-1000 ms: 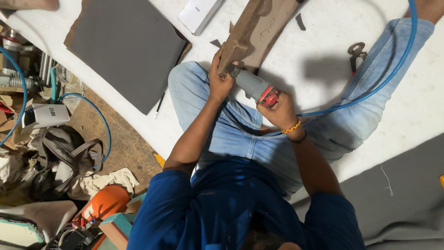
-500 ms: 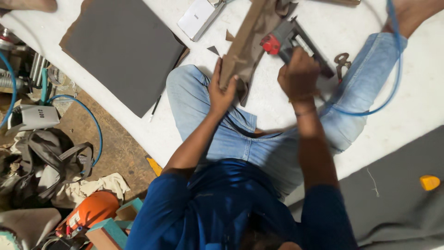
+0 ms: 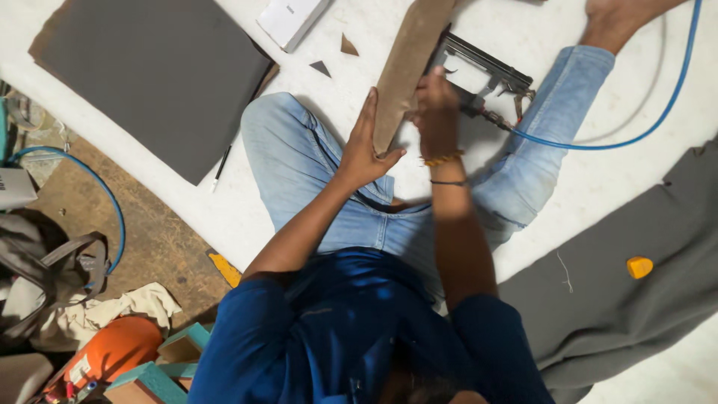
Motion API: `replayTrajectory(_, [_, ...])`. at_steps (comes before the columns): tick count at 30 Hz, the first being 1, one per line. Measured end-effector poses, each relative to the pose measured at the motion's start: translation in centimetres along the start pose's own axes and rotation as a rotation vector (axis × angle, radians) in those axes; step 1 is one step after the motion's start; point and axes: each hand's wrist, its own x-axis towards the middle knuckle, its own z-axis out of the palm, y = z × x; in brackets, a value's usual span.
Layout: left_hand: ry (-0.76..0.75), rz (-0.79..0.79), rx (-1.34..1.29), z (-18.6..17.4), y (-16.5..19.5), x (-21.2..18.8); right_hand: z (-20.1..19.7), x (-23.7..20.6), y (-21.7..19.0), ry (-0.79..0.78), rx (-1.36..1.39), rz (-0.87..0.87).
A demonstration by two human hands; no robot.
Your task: The person sits on the floor and stretches a piece of brown fabric over a wooden board, folding the edges over the back. They use a pneumatic staple gun to fasten the fabric to the board, mark the fabric with a pen, and use a rotary tool on the board edge before continuing to fold and staple the fabric around the panel.
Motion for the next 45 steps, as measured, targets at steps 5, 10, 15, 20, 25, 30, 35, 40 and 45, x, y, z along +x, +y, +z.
replayTrajectory(5, [-0.195,0.082,-0.064,-2.1,-0.4,0.2,3.4,-0.6,0.7,0.180,0.270,0.137])
replayTrajectory(10, [-0.396,-0.146,-0.600,-4.0,-4.6,2.2,3.2,1.0,4.7,0.286,0.194,-0.112])
replayTrajectory(15, [-0.048,-0.417,-0.385,1.0,-9.2,9.4,3.0,1.6,7.0,0.301,0.141,-0.159])
replayTrajectory(20, [-0.224,-0.353,-0.603,2.7,-7.6,11.1,3.7,1.6,7.5,0.355,0.095,-0.180])
replayTrajectory(25, [-0.261,-0.107,-0.462,-0.2,-4.5,9.7,4.5,1.8,8.8,0.349,0.067,-0.188])
replayTrajectory(30, [-0.290,0.074,0.114,0.0,-1.6,7.4,3.7,0.9,9.8,0.306,0.203,-0.274])
replayTrajectory(35, [-0.303,0.144,0.280,-0.7,-1.3,6.2,3.7,1.1,9.3,0.284,-0.011,-0.327])
replayTrajectory(40, [-0.161,-0.376,-0.457,-0.2,-6.8,10.7,4.8,1.9,9.1,0.305,0.110,-0.193])
replayTrajectory(45, [-0.299,-0.154,-0.586,1.5,-7.9,11.0,4.5,1.5,9.2,0.329,0.119,-0.292])
